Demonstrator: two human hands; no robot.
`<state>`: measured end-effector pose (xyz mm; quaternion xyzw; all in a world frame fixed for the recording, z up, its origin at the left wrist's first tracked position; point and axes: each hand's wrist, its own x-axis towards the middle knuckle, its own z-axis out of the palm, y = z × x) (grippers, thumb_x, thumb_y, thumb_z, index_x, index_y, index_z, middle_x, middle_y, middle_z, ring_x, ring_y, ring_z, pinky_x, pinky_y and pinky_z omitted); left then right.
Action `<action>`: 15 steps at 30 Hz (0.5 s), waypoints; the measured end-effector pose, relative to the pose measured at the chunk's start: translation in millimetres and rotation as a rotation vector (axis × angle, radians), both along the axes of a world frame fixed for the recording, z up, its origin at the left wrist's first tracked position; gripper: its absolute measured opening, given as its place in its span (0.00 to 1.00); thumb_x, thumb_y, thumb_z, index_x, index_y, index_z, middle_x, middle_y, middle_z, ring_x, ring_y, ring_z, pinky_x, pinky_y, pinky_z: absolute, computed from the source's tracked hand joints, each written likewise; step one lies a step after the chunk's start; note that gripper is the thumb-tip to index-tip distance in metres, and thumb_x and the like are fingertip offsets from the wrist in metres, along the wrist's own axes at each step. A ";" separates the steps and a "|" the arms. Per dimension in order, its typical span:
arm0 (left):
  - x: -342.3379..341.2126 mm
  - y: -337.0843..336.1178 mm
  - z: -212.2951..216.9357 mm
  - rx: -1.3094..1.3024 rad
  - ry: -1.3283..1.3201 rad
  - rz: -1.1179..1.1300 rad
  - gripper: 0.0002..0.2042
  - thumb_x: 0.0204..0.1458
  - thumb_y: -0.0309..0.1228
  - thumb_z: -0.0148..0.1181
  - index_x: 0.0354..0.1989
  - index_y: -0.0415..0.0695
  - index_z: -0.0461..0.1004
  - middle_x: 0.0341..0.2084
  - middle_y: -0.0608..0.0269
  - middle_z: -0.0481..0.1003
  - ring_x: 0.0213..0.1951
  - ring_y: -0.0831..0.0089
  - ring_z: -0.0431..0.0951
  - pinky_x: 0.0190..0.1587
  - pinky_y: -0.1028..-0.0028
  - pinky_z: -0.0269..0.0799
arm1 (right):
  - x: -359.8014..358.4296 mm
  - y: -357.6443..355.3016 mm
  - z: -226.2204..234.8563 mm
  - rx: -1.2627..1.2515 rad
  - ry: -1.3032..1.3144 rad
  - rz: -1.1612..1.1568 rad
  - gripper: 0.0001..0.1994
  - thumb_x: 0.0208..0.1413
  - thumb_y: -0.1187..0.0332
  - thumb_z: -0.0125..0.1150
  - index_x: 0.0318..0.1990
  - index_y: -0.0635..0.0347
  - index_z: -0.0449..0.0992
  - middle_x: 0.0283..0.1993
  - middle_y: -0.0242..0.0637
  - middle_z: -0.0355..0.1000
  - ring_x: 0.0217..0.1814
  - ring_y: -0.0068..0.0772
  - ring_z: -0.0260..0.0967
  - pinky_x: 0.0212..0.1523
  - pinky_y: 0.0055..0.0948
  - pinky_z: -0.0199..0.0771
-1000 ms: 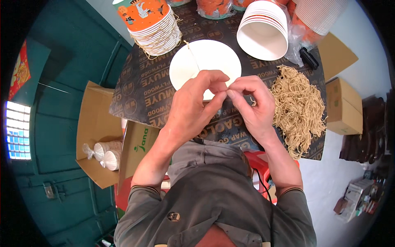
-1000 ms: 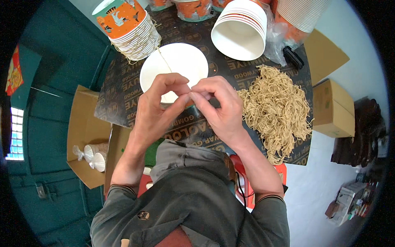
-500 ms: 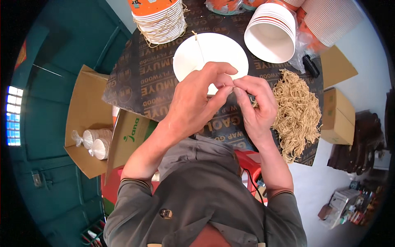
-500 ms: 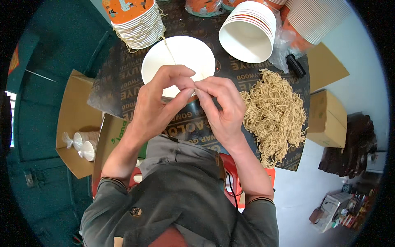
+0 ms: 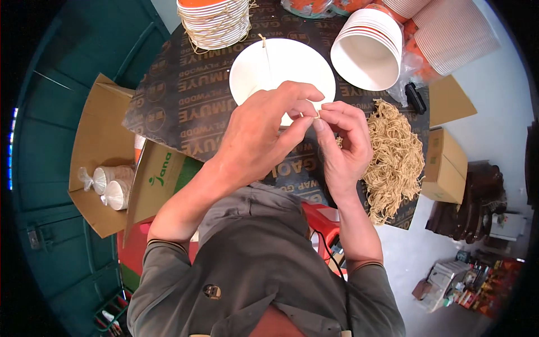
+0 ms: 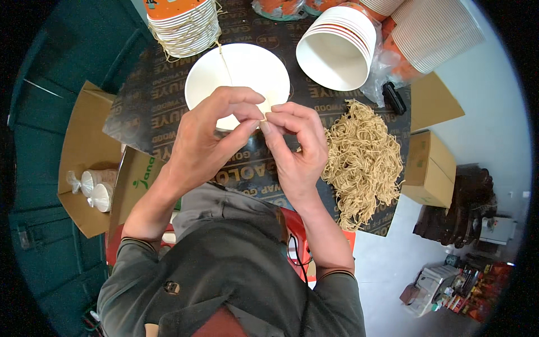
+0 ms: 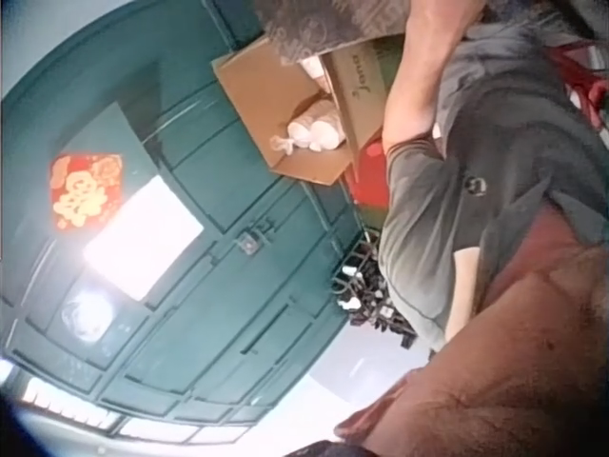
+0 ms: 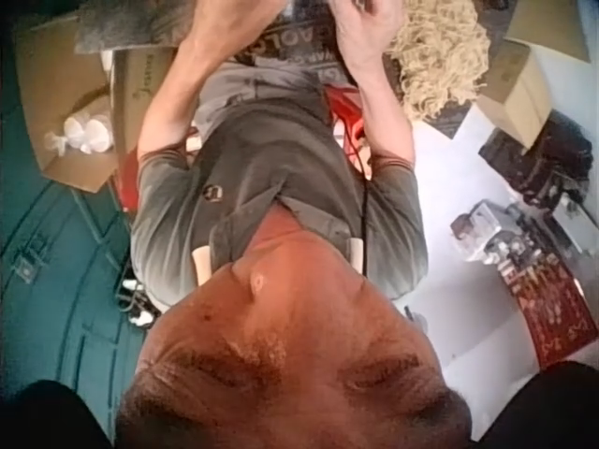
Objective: Packaging dry noodles into paper cups and attaching components with string.
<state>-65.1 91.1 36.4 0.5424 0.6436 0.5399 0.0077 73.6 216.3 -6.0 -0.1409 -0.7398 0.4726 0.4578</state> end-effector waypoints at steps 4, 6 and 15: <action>-0.8 -3.3 4.1 -0.057 -0.006 0.002 0.18 0.60 0.20 0.69 0.59 0.44 0.79 0.39 0.62 0.87 0.43 0.62 0.88 0.47 0.65 0.83 | -1.2 1.4 -0.2 0.142 -0.015 -0.039 0.09 0.61 0.81 0.76 0.47 0.64 0.86 0.53 0.41 0.81 0.49 0.27 0.80 0.46 0.26 0.82; -1.3 -4.3 5.8 -0.092 -0.002 -0.001 0.19 0.59 0.18 0.70 0.59 0.41 0.80 0.41 0.60 0.87 0.46 0.65 0.89 0.52 0.67 0.83 | -1.2 1.2 3.8 0.097 -0.012 -0.021 0.09 0.61 0.82 0.76 0.47 0.64 0.86 0.53 0.42 0.83 0.49 0.29 0.81 0.46 0.27 0.83; -1.5 -5.3 4.3 -0.085 -0.001 -0.001 0.20 0.60 0.18 0.70 0.60 0.42 0.79 0.41 0.59 0.87 0.46 0.65 0.89 0.51 0.67 0.83 | -0.7 12.4 7.2 0.322 -0.056 -0.014 0.11 0.57 0.80 0.78 0.47 0.61 0.87 0.45 0.40 0.86 0.47 0.38 0.83 0.49 0.32 0.82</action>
